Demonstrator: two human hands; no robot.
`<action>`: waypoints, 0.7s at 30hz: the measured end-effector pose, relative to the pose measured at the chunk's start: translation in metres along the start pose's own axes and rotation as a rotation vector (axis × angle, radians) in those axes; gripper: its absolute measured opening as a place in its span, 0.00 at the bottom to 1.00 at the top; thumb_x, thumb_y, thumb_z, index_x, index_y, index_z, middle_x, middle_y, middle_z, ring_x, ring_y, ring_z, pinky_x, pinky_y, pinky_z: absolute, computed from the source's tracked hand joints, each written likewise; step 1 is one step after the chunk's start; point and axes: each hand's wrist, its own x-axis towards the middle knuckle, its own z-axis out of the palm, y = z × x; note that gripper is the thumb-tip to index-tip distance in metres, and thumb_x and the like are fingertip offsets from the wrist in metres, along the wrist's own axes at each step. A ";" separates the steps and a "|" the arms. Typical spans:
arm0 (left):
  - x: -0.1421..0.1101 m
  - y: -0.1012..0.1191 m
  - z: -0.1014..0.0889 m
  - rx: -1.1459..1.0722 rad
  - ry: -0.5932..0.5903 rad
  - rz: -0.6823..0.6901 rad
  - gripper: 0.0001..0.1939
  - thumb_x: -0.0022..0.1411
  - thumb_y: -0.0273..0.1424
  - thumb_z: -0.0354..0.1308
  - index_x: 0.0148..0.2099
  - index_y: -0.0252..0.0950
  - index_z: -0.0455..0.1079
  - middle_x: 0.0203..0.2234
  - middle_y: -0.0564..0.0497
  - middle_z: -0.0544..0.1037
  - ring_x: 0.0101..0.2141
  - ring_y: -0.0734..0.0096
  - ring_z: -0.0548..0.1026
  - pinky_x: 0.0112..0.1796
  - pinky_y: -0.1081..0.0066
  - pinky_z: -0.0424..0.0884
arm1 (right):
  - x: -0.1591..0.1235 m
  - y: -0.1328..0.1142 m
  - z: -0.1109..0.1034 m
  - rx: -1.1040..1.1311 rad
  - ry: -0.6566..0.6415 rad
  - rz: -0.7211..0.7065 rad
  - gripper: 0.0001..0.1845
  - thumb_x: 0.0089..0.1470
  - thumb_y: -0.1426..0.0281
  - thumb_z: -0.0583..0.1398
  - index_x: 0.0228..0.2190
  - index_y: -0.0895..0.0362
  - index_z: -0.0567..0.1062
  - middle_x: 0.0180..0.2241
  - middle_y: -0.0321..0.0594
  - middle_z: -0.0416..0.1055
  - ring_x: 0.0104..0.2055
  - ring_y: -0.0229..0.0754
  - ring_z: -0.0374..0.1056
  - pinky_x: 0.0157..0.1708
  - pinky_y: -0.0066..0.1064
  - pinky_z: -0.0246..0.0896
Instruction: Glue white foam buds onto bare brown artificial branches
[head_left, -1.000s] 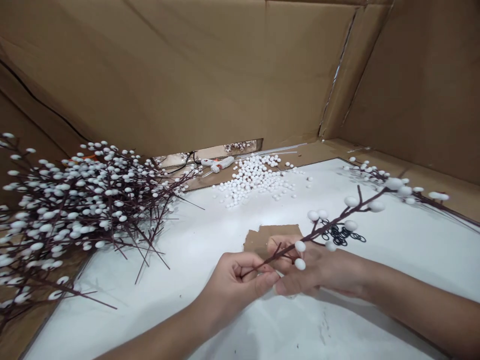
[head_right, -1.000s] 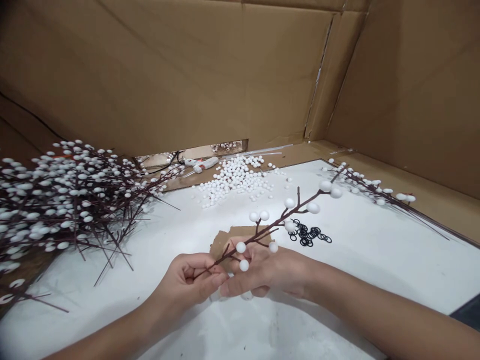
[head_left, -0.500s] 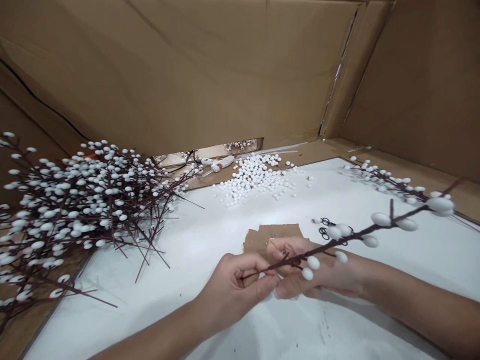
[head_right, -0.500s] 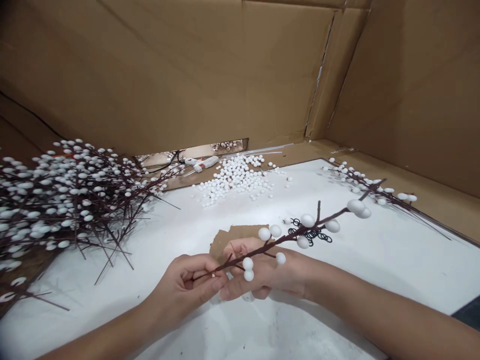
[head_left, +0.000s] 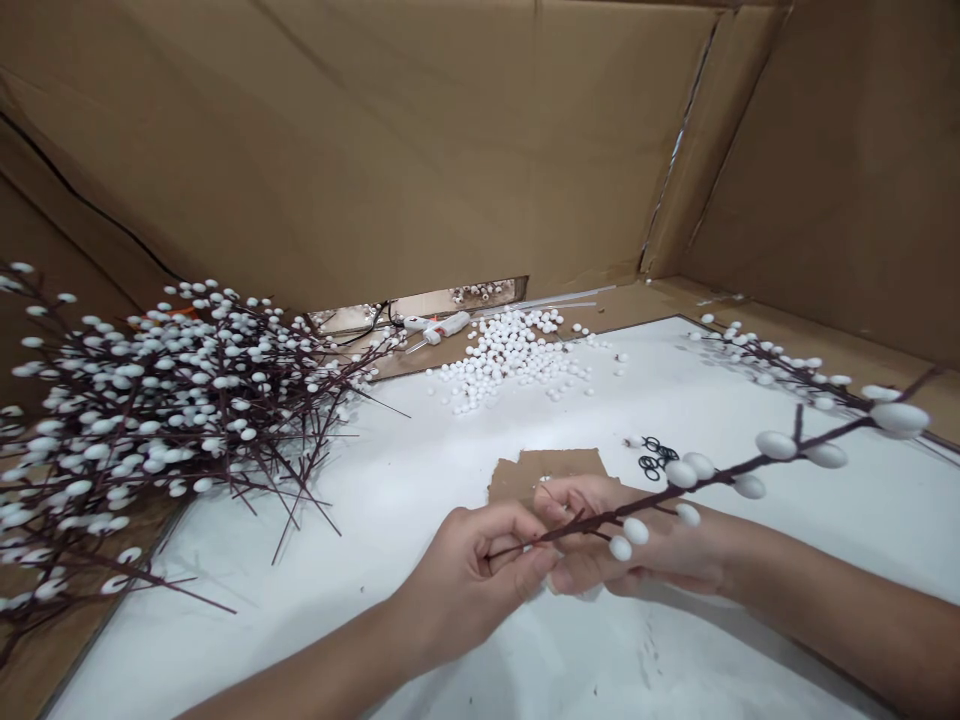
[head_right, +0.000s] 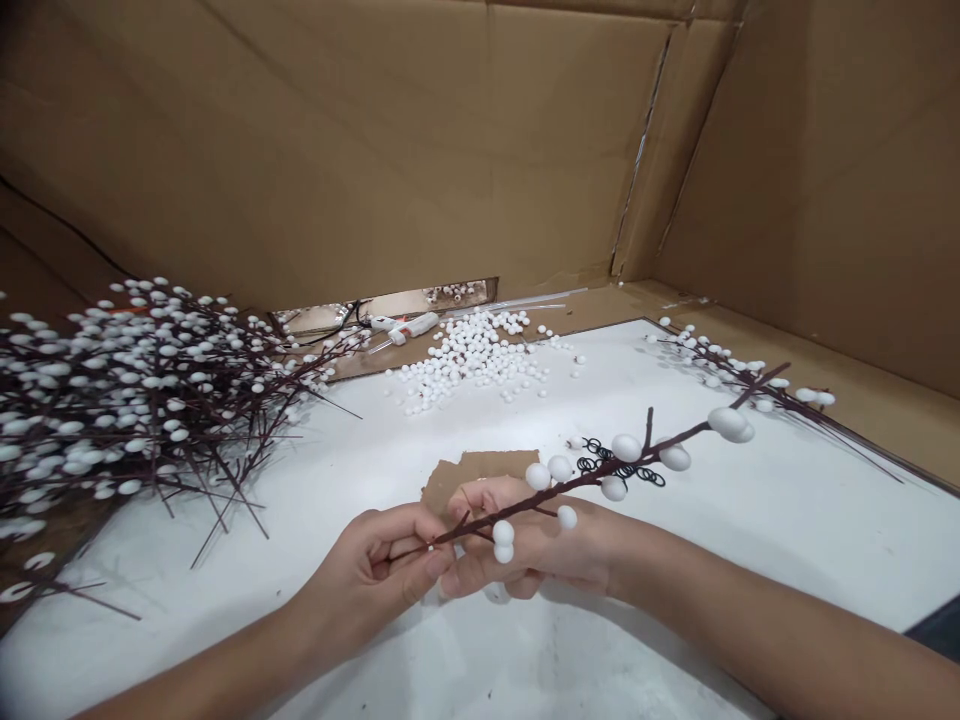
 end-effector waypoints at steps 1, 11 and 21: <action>0.000 0.000 0.000 0.001 -0.002 -0.001 0.14 0.54 0.42 0.55 0.28 0.35 0.64 0.19 0.55 0.65 0.21 0.78 0.56 0.22 0.75 0.51 | 0.000 0.000 0.000 -0.002 -0.005 -0.001 0.26 0.30 0.64 0.70 0.23 0.55 0.58 0.19 0.26 0.50 0.21 0.29 0.45 0.18 0.25 0.33; 0.002 -0.005 0.002 0.012 0.078 0.006 0.12 0.54 0.39 0.56 0.29 0.35 0.65 0.16 0.56 0.62 0.19 0.79 0.54 0.21 0.75 0.49 | 0.001 0.001 -0.001 -0.013 0.012 -0.024 0.23 0.33 0.67 0.69 0.24 0.55 0.59 0.20 0.27 0.52 0.21 0.29 0.45 0.17 0.26 0.32; 0.003 0.002 0.000 -0.267 0.121 0.061 0.09 0.54 0.35 0.59 0.29 0.33 0.69 0.17 0.56 0.67 0.21 0.81 0.63 0.24 0.80 0.59 | 0.004 0.002 -0.007 -0.051 -0.009 0.030 0.22 0.35 0.68 0.68 0.21 0.56 0.58 0.16 0.24 0.49 0.19 0.28 0.45 0.15 0.23 0.37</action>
